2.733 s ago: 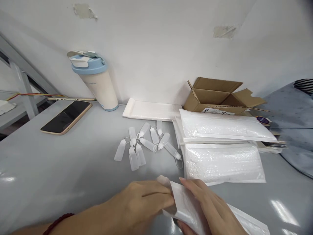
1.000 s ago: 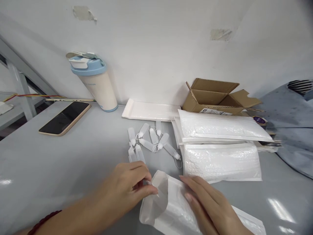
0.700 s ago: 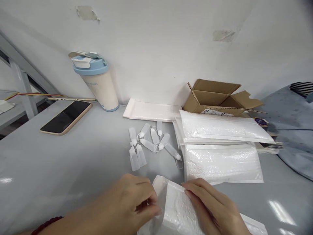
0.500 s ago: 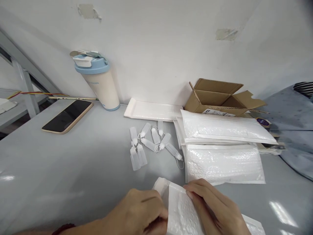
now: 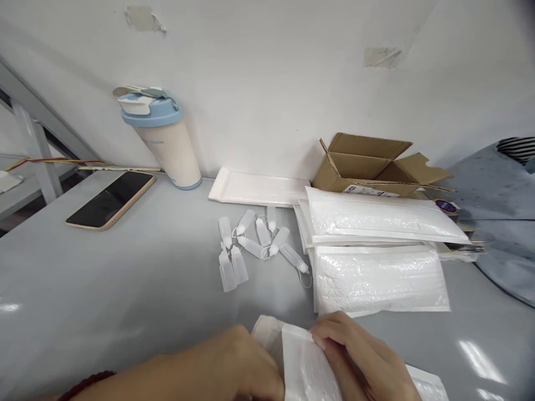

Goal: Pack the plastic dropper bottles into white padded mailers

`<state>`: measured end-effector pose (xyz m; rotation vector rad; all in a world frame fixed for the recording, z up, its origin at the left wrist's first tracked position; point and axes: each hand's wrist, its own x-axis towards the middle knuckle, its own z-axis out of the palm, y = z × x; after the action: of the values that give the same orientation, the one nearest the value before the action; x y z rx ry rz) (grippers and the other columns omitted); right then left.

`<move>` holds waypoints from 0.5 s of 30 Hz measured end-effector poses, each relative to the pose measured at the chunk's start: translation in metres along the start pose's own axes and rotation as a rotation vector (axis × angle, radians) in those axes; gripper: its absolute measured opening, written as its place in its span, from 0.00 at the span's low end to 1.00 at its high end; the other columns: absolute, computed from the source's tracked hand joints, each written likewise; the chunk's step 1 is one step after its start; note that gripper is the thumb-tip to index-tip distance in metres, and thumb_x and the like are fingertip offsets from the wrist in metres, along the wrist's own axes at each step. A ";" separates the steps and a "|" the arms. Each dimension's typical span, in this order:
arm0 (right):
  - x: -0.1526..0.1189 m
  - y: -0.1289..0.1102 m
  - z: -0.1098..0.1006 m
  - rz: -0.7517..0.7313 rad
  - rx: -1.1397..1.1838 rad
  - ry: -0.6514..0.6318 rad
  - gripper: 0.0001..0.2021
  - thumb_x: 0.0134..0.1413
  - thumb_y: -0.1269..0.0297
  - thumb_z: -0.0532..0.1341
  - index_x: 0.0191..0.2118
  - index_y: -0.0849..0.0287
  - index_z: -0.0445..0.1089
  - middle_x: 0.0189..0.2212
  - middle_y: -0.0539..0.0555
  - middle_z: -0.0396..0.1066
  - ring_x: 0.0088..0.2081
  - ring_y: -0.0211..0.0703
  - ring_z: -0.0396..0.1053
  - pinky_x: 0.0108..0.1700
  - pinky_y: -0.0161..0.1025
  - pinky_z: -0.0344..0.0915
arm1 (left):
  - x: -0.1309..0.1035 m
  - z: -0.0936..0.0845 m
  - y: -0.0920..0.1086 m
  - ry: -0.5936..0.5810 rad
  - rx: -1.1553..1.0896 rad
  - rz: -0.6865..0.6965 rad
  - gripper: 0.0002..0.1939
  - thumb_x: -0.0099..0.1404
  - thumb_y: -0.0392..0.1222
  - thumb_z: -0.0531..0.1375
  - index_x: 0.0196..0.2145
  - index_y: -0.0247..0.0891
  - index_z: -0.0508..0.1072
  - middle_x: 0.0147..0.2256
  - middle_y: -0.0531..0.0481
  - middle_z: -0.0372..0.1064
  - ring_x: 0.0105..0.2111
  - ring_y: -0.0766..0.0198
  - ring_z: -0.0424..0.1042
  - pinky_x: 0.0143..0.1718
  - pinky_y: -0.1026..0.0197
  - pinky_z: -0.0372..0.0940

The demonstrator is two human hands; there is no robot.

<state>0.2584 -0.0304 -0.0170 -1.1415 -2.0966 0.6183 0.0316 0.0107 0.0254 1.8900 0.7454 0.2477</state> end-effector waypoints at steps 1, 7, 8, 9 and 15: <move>0.002 0.000 -0.002 0.012 -0.009 0.022 0.10 0.62 0.77 0.50 0.40 0.57 0.64 0.29 0.51 0.68 0.27 0.35 0.70 0.28 0.30 0.67 | 0.000 -0.003 -0.001 0.033 -0.022 -0.046 0.13 0.63 0.38 0.54 0.22 0.39 0.70 0.22 0.56 0.71 0.22 0.70 0.69 0.25 0.72 0.62; 0.008 0.000 -0.011 0.078 -0.106 0.143 0.07 0.63 0.73 0.53 0.40 0.56 0.65 0.30 0.51 0.70 0.26 0.35 0.70 0.26 0.28 0.68 | -0.001 -0.021 -0.012 0.359 -0.056 -0.388 0.15 0.63 0.53 0.56 0.40 0.41 0.73 0.30 0.51 0.73 0.28 0.63 0.70 0.25 0.66 0.61; 0.008 0.000 -0.013 0.078 -0.118 0.142 0.06 0.62 0.72 0.53 0.41 0.56 0.65 0.30 0.51 0.70 0.26 0.34 0.70 0.26 0.28 0.68 | 0.000 -0.020 -0.014 0.267 -0.071 -0.410 0.15 0.63 0.53 0.55 0.36 0.40 0.72 0.28 0.52 0.71 0.26 0.64 0.69 0.24 0.66 0.60; 0.008 -0.001 -0.014 0.075 -0.131 0.142 0.06 0.62 0.72 0.54 0.41 0.56 0.65 0.31 0.51 0.71 0.26 0.34 0.71 0.26 0.28 0.69 | 0.001 -0.019 -0.016 0.174 -0.067 -0.425 0.15 0.64 0.52 0.54 0.31 0.38 0.70 0.24 0.54 0.68 0.23 0.65 0.66 0.23 0.67 0.57; 0.018 -0.007 -0.033 -0.307 -0.349 -0.213 0.12 0.64 0.61 0.56 0.49 0.58 0.69 0.49 0.56 0.74 0.53 0.49 0.70 0.47 0.38 0.74 | 0.009 -0.014 -0.023 0.176 0.179 -0.443 0.18 0.62 0.45 0.52 0.17 0.38 0.53 0.18 0.57 0.52 0.20 0.69 0.54 0.21 0.65 0.47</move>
<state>0.2717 -0.0152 0.0154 -0.9319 -2.5711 0.2413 0.0227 0.0328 0.0104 1.8269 1.3181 0.0679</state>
